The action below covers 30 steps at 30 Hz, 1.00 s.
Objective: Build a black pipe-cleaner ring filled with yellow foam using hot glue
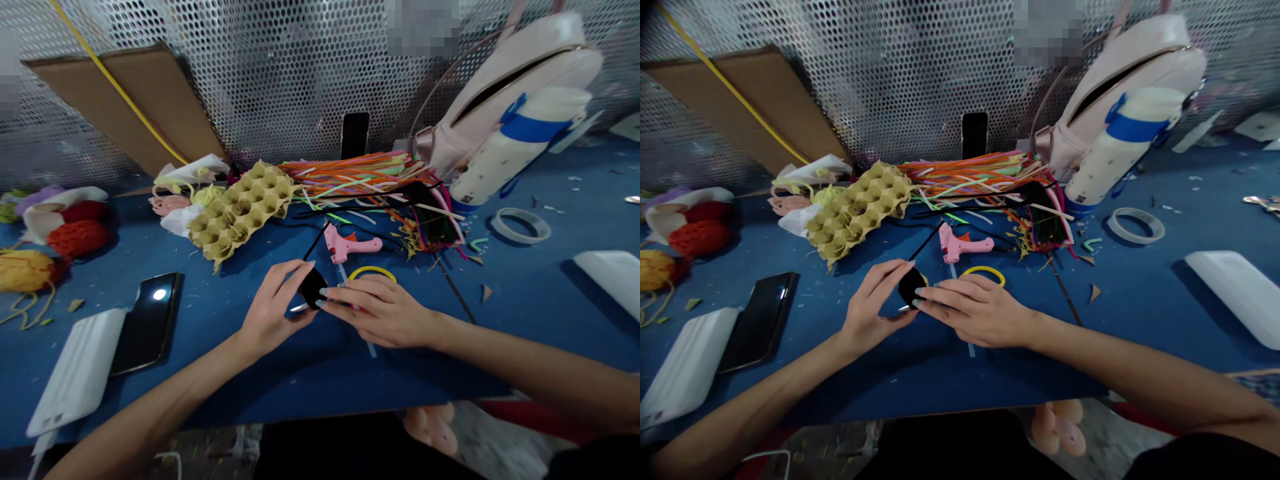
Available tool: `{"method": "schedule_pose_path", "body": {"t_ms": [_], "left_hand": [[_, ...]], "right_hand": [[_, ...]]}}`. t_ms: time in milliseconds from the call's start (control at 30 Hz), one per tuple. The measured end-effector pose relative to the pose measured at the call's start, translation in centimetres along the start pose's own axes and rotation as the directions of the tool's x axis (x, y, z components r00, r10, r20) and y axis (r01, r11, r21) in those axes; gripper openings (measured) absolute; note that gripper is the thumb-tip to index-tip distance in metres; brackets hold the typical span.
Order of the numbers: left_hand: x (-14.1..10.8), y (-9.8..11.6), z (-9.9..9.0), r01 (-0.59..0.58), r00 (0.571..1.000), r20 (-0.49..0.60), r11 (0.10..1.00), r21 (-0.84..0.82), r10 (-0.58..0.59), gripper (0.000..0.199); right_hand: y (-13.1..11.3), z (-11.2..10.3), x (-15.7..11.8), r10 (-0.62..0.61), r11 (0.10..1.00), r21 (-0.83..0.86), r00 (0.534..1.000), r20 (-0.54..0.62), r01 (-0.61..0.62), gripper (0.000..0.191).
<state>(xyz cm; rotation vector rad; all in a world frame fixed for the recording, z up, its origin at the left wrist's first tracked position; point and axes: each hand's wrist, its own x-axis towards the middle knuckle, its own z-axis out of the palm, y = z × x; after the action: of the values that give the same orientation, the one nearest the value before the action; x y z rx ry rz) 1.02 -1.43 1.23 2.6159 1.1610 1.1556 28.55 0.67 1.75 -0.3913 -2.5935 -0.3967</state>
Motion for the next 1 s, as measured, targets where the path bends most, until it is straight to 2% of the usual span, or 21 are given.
{"method": "schedule_pose_path", "body": {"t_ms": [200,300,400,500,567,633,767,867,933,1000], "left_hand": [[0.1,0.1,-0.2,-0.040,0.999,-0.012,0.999,0.036,0.040,0.077],[0.1,0.0,-0.2,-0.021,1.000,-0.010,1.000,0.022,0.022,0.078],[0.3,-0.5,-0.3,0.084,0.996,-0.036,0.996,-0.018,-0.085,0.072],[0.6,-1.6,-0.5,0.229,0.966,-0.106,0.970,-0.079,-0.237,0.065],[0.8,-2.4,-0.4,0.287,0.941,-0.146,0.947,-0.143,-0.307,0.062],[0.8,-3.0,-0.3,0.332,0.919,-0.156,0.923,-0.193,-0.363,0.061],[0.8,-3.4,-0.1,0.336,0.916,-0.152,0.918,-0.212,-0.371,0.059],[0.8,-3.3,0.0,0.319,0.924,-0.148,0.924,-0.211,-0.353,0.059],[0.9,-3.3,0.0,0.320,0.923,-0.150,0.922,-0.218,-0.355,0.060],[0.9,-3.3,0.1,0.328,0.918,-0.150,0.917,-0.229,-0.366,0.060]], "right_hand": [[-0.4,0.1,0.0,-0.004,1.000,0.002,1.000,-0.010,0.004,0.060],[-0.3,0.2,-0.2,0.063,0.998,0.026,0.997,-0.034,-0.062,0.062],[0.6,0.4,-0.4,0.142,0.988,0.066,0.986,-0.090,-0.137,0.052],[2.3,0.7,-0.5,0.171,0.973,0.177,0.978,-0.120,-0.148,0.029],[3.6,0.8,-0.5,0.208,0.964,0.179,0.977,-0.052,-0.196,0.020],[4.5,0.7,-0.7,0.224,0.961,0.149,0.972,0.067,-0.231,0.018],[5.2,-0.3,-1.9,0.209,0.942,0.184,0.919,0.335,-0.282,0.019],[4.7,-1.5,-2.7,0.241,0.894,0.243,0.862,0.445,-0.375,0.036],[4.0,-2.5,-2.9,0.273,0.866,0.239,0.816,0.509,-0.439,0.022],[3.0,-3.7,-2.9,0.278,0.866,0.160,0.722,0.633,-0.474,0.008]]}}
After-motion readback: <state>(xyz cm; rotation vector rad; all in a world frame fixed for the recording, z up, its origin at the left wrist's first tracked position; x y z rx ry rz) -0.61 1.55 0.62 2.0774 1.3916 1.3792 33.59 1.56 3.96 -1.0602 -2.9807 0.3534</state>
